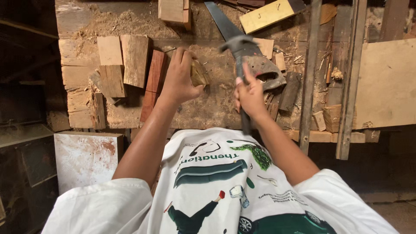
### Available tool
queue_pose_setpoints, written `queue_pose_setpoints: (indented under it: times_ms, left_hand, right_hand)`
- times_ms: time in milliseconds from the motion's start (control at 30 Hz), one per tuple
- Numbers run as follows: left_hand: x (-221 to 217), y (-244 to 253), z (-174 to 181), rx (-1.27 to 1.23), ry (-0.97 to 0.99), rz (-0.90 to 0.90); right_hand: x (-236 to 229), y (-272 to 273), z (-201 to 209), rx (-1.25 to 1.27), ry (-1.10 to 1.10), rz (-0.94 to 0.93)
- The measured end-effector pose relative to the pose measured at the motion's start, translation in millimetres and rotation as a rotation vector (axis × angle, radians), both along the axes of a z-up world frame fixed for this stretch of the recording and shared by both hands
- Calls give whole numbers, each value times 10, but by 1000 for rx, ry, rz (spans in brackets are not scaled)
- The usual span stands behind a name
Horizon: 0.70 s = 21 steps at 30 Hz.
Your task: The person hammers nails into a small wooden block on a workbench. They repeatedly position the nail and strike it with a hammer, occasionally adjusting the wood's orientation.
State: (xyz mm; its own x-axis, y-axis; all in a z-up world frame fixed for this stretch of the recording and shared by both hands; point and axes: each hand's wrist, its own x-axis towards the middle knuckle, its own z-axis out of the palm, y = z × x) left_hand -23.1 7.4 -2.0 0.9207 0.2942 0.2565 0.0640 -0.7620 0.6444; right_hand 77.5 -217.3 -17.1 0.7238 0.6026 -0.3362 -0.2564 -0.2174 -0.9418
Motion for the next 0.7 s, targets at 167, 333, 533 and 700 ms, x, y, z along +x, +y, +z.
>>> queue_pose_setpoints:
  times_ms: [167, 333, 533, 700]
  left_hand:
    - [-75, 26, 2, 0, -18, -6]
    - [-94, 42, -16, 8, -4, -6]
    - [-165, 85, 1, 2, -67, -27]
    - [-173, 77, -15, -37, 38, -8]
  right_hand:
    - [-65, 90, 14, -39, 55, 20]
    - [-45, 91, 48, 11, 66, -79]
    - [-70, 37, 81, -97, 134, 132]
    - [13, 132, 107, -112, -66, -270]
